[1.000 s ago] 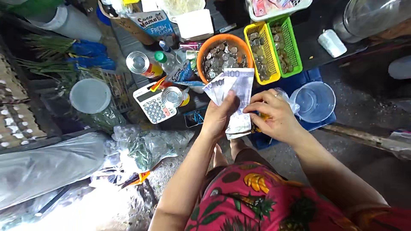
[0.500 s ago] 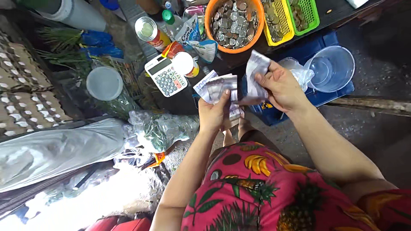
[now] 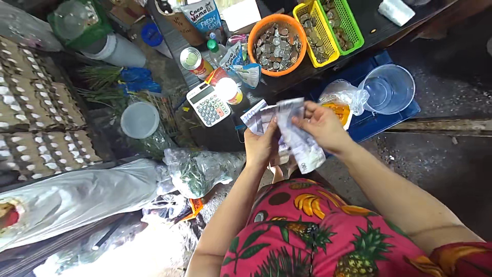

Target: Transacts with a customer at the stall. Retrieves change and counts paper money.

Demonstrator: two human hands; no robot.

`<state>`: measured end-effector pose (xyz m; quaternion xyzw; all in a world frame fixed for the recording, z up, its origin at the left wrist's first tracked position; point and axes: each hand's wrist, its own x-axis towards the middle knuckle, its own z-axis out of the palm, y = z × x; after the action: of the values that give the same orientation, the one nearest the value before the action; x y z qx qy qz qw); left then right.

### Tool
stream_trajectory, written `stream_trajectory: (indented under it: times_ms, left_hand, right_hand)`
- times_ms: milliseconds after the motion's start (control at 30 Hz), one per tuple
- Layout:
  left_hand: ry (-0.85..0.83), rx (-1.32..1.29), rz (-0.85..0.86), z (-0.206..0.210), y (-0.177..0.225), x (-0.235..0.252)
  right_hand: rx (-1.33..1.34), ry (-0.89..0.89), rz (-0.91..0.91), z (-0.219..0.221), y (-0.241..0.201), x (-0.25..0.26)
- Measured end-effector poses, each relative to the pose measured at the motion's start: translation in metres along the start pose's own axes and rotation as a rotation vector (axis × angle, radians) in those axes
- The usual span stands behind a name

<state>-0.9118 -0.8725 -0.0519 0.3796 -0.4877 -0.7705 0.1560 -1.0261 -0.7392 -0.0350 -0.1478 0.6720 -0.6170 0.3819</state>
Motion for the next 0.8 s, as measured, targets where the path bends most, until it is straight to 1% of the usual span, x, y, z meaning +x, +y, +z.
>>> stream_trajectory:
  times_ms: [67,133,200,267,367,400,433,533,600,633,700,733,800]
  left_hand:
    - [-0.011,0.047,0.045,0.001,-0.003,0.0]
    - [0.001,0.077,0.07,0.002,-0.004,0.005]
    - [-0.008,0.049,0.103,0.003,-0.006,0.01]
    - [-0.065,0.06,0.109,0.002,-0.007,0.011]
    - [-0.261,0.177,0.114,0.005,-0.006,0.009]
    - [-0.304,0.183,0.123,0.009,-0.005,0.007]
    - [-0.305,0.161,0.122,0.013,-0.005,0.006]
    - [-0.192,0.07,0.126,0.021,-0.002,0.005]
    - [-0.156,0.021,0.136,0.019,0.002,0.009]
    - [-0.144,-0.035,0.112,0.018,0.006,0.012]
    - [-0.11,-0.294,0.024,0.019,0.015,0.018]
    - [-0.085,-0.423,-0.01,0.021,0.017,0.021]
    - [-0.038,-0.585,-0.032,0.023,0.016,0.029]
  right_hand:
    - [-0.026,0.063,0.033,0.01,0.011,0.0]
    - [0.09,0.156,-0.016,0.009,0.017,0.005]
    - [0.178,0.221,-0.049,0.001,0.013,0.009]
    - [0.13,0.22,-0.097,-0.003,0.004,0.009]
    - [-0.171,0.109,-0.209,0.004,0.005,0.009]
    - [-0.226,0.079,-0.21,0.01,0.009,0.007]
    - [-0.223,0.038,-0.178,0.014,0.011,0.005]
    - [-0.066,-0.126,0.024,0.013,0.006,0.004]
    - [-0.096,-0.266,0.108,0.006,0.004,0.006]
    - [-0.125,-0.341,0.165,0.002,0.003,0.006]
    - [-0.126,-0.537,0.276,-0.005,0.0,0.012]
    - [-0.143,-0.639,0.297,-0.011,-0.003,0.02]
    - [-0.291,-0.796,0.254,-0.027,-0.011,0.046]
